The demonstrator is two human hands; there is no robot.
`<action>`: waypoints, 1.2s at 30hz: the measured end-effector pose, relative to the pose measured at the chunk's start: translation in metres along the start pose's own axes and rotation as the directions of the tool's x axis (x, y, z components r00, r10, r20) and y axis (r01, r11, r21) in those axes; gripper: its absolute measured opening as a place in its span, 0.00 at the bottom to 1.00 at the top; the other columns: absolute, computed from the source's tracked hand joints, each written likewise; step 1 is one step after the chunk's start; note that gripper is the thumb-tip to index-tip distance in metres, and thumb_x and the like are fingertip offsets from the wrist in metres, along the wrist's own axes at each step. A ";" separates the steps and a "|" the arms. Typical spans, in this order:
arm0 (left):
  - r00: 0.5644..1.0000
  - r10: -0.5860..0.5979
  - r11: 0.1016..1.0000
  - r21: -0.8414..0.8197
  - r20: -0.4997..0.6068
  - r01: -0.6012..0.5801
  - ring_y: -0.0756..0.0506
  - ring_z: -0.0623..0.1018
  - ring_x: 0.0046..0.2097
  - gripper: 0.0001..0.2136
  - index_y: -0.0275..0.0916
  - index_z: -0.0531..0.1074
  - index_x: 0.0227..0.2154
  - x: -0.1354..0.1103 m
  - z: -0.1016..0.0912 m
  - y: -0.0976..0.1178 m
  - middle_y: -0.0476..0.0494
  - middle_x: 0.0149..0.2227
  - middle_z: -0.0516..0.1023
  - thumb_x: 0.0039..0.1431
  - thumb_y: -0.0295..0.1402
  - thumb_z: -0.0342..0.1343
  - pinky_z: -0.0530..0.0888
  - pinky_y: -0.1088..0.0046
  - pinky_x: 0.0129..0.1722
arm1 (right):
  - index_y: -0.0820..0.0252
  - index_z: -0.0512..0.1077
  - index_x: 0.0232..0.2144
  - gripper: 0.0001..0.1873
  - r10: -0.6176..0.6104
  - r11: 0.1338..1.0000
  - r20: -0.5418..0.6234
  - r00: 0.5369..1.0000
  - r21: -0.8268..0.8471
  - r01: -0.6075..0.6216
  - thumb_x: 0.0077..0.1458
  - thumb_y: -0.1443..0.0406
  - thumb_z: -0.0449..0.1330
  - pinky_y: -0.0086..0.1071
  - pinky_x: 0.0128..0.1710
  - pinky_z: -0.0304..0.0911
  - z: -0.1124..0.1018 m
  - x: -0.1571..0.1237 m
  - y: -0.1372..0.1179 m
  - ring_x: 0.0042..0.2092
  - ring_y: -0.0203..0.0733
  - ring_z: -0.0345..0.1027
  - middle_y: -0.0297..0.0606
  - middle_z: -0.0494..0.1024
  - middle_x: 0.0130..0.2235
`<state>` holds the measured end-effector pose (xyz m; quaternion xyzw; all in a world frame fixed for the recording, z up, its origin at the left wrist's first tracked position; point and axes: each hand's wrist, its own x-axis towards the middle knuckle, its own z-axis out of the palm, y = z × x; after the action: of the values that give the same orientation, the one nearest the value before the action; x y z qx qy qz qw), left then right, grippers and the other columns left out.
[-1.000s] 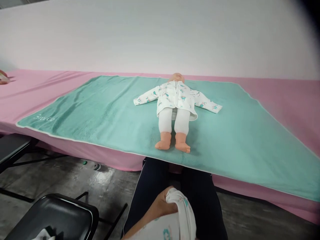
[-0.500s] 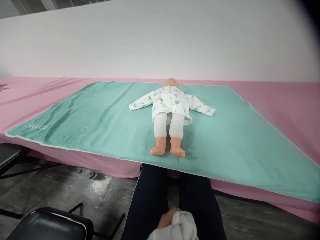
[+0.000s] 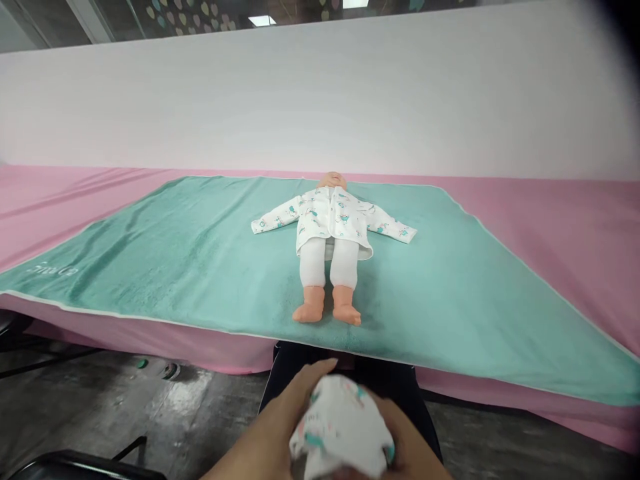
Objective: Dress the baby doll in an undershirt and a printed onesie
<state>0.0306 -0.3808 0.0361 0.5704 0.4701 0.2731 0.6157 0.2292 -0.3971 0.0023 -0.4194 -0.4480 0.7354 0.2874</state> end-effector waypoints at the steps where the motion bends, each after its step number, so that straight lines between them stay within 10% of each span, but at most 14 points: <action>1: 0.999 0.041 0.998 0.048 -0.025 -0.040 0.39 0.74 0.44 0.28 0.48 0.68 0.49 0.004 0.003 0.013 0.46 0.42 0.76 0.40 0.34 0.62 0.71 0.64 0.41 | 0.44 0.72 0.45 0.25 -0.048 0.999 -0.067 0.997 -0.020 0.047 0.41 0.61 0.67 0.38 0.39 0.67 0.004 0.007 -0.009 0.42 0.49 0.70 0.32 0.77 0.39; 7: 0.964 0.229 0.889 0.434 -0.134 -0.150 0.45 0.75 0.37 0.24 0.46 0.65 0.51 0.037 -0.008 0.073 0.49 0.39 0.77 0.48 0.30 0.54 0.71 0.72 0.34 | 0.57 0.71 0.39 0.16 -0.453 0.871 -0.316 0.834 -0.358 0.337 0.50 0.56 0.61 0.31 0.35 0.63 0.008 0.040 -0.080 0.36 0.40 0.68 0.35 0.76 0.35; 20: 0.979 0.202 0.309 0.947 0.027 -0.089 0.42 0.75 0.33 0.11 0.37 0.64 0.39 0.107 -0.011 0.059 0.39 0.33 0.74 0.56 0.38 0.49 0.63 0.71 0.28 | 0.57 0.70 0.35 0.12 -0.479 0.707 -0.421 0.770 -0.705 0.054 0.55 0.57 0.52 0.34 0.35 0.57 -0.053 0.060 -0.066 0.35 0.42 0.65 0.35 0.75 0.34; 29: 0.977 0.198 0.836 0.534 -0.074 -0.129 0.45 0.74 0.37 0.18 0.41 0.63 0.41 0.101 -0.017 0.069 0.46 0.37 0.74 0.50 0.45 0.55 0.67 0.74 0.28 | 0.55 0.67 0.50 0.21 -0.475 0.876 -0.205 0.856 -0.203 0.437 0.54 0.56 0.57 0.38 0.47 0.61 -0.067 0.069 -0.077 0.47 0.45 0.67 0.39 0.74 0.48; 36: 0.922 0.308 0.894 0.403 -0.237 -0.195 0.46 0.73 0.38 0.19 0.41 0.62 0.39 0.112 -0.008 0.057 0.48 0.36 0.73 0.45 0.40 0.61 0.68 0.75 0.31 | 0.55 0.70 0.44 0.17 -0.542 0.801 -0.027 0.840 -0.321 0.506 0.50 0.63 0.61 0.38 0.46 0.62 -0.086 0.088 -0.084 0.47 0.46 0.68 0.37 0.75 0.44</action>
<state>0.0808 -0.2686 0.0615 0.6857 0.5211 0.3391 0.3785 0.2655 -0.2546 0.0253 -0.3603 -0.6352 0.5242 0.4381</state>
